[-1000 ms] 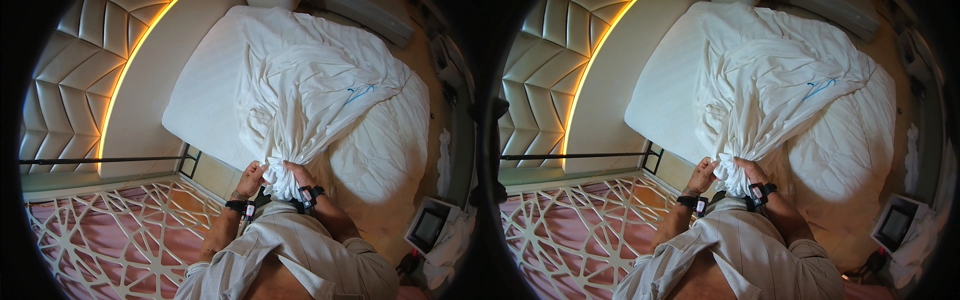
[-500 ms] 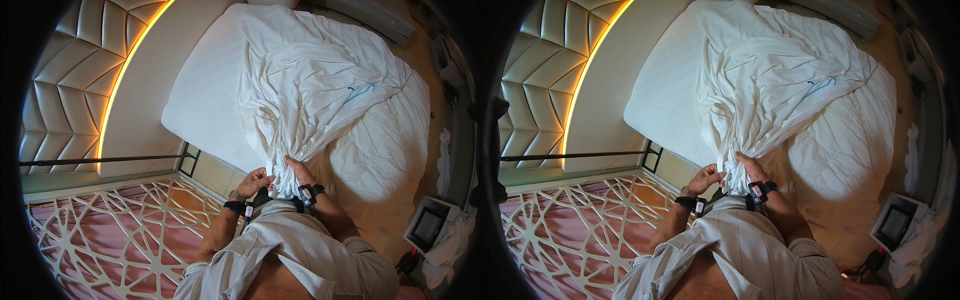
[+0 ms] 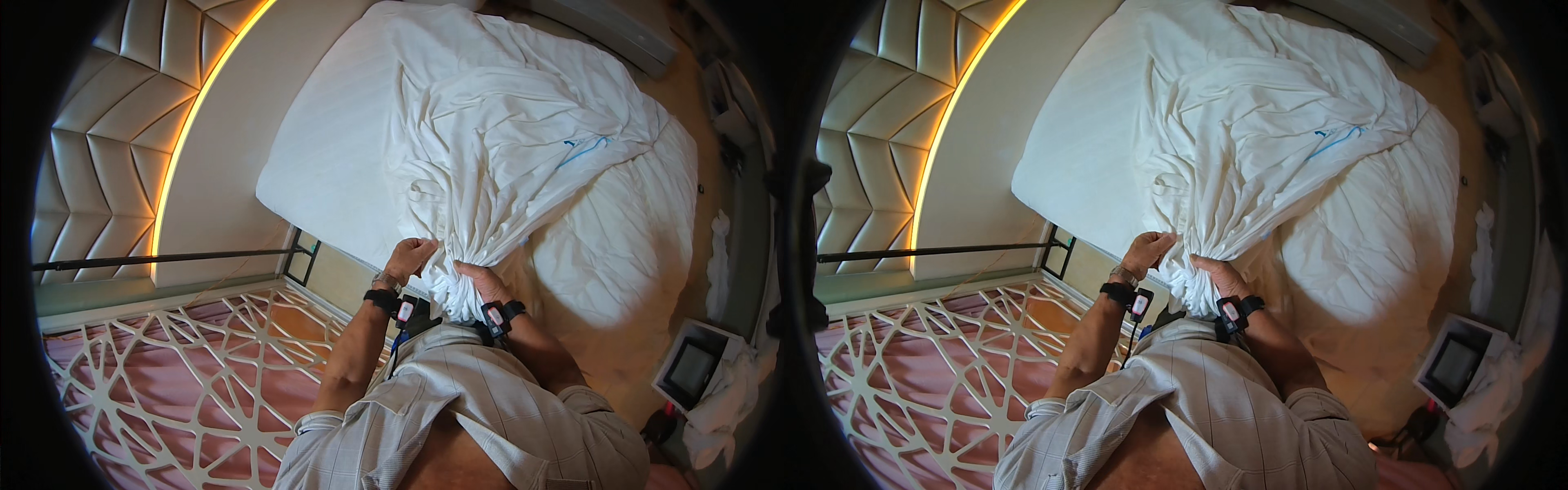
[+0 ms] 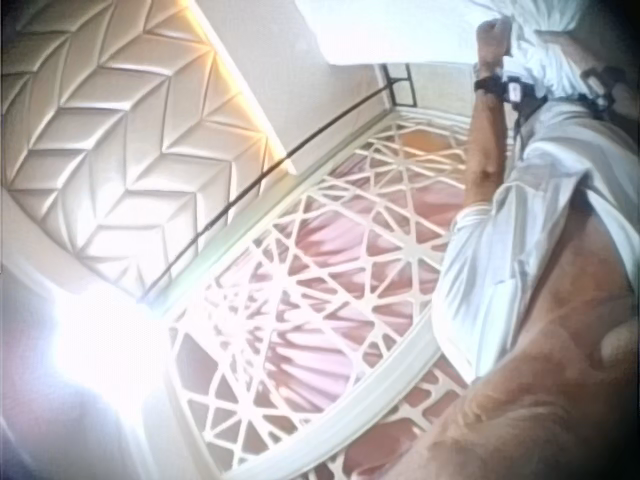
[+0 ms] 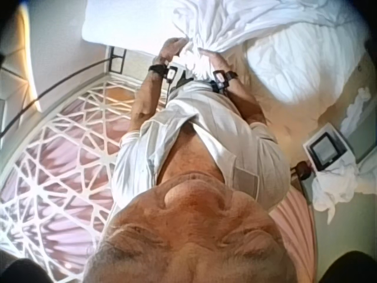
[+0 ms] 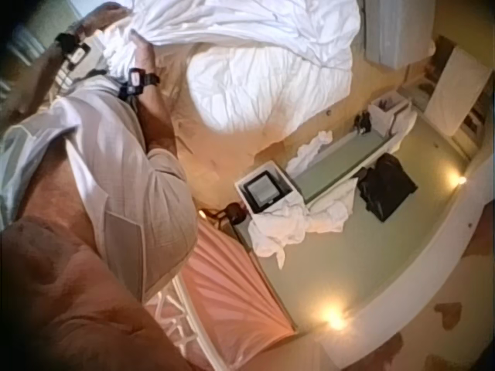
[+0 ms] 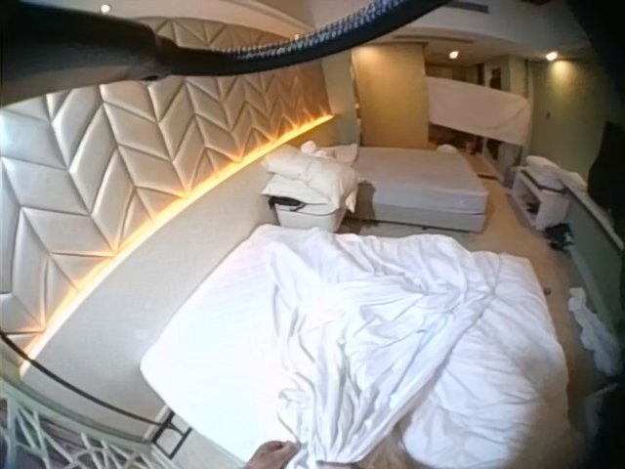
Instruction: The person spreads a white duvet over a mattress, smoothing and adjusting the fabric to cover the surface. They then gather and fold the duvet into a compact bundle on the bed.
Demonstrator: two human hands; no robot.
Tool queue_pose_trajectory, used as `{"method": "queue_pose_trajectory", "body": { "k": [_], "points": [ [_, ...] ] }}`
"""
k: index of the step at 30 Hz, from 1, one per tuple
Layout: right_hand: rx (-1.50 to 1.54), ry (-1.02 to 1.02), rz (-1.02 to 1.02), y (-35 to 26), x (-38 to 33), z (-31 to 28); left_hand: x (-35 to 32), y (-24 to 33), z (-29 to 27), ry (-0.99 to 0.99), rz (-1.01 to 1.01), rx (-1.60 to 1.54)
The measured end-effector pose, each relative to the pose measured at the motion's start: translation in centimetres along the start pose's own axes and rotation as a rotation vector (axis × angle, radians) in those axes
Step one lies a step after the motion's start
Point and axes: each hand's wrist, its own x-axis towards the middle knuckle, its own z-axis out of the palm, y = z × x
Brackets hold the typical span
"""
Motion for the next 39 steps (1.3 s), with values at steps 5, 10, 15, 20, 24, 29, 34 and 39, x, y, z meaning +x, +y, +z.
{"method": "queue_pose_trajectory", "body": {
  "k": [5,10,15,20,24,29,34,39],
  "points": [
    [0.061,-0.024,0.016,-0.6,0.0,-0.3,-0.6,-2.2,-0.5,-0.009,0.177,-0.131],
    [0.153,0.019,-0.071,-0.5,1.6,-1.1,-2.3,-4.3,-0.7,0.011,0.252,-0.254],
    [0.126,0.069,-0.151,-1.5,2.1,-0.3,-3.3,-7.4,-0.8,-0.035,0.228,-0.304],
    [0.101,0.009,-0.069,-1.8,1.3,0.2,-3.5,-8.0,-0.1,-0.024,0.259,-0.273],
    [0.132,-0.017,-0.011,-0.8,1.6,-1.0,-2.6,-7.9,-0.2,0.078,0.357,-0.209],
    [0.187,-0.045,0.023,-0.6,1.3,-0.4,-3.9,-6.0,1.0,-0.169,0.198,-0.500],
    [0.119,-0.053,0.073,0.0,2.1,-1.3,-4.3,-5.2,2.0,-0.308,0.161,-0.184],
    [0.121,-0.021,0.010,-0.2,1.5,0.2,-4.7,-6.1,1.5,-0.255,0.167,-0.103]
  ]
}}
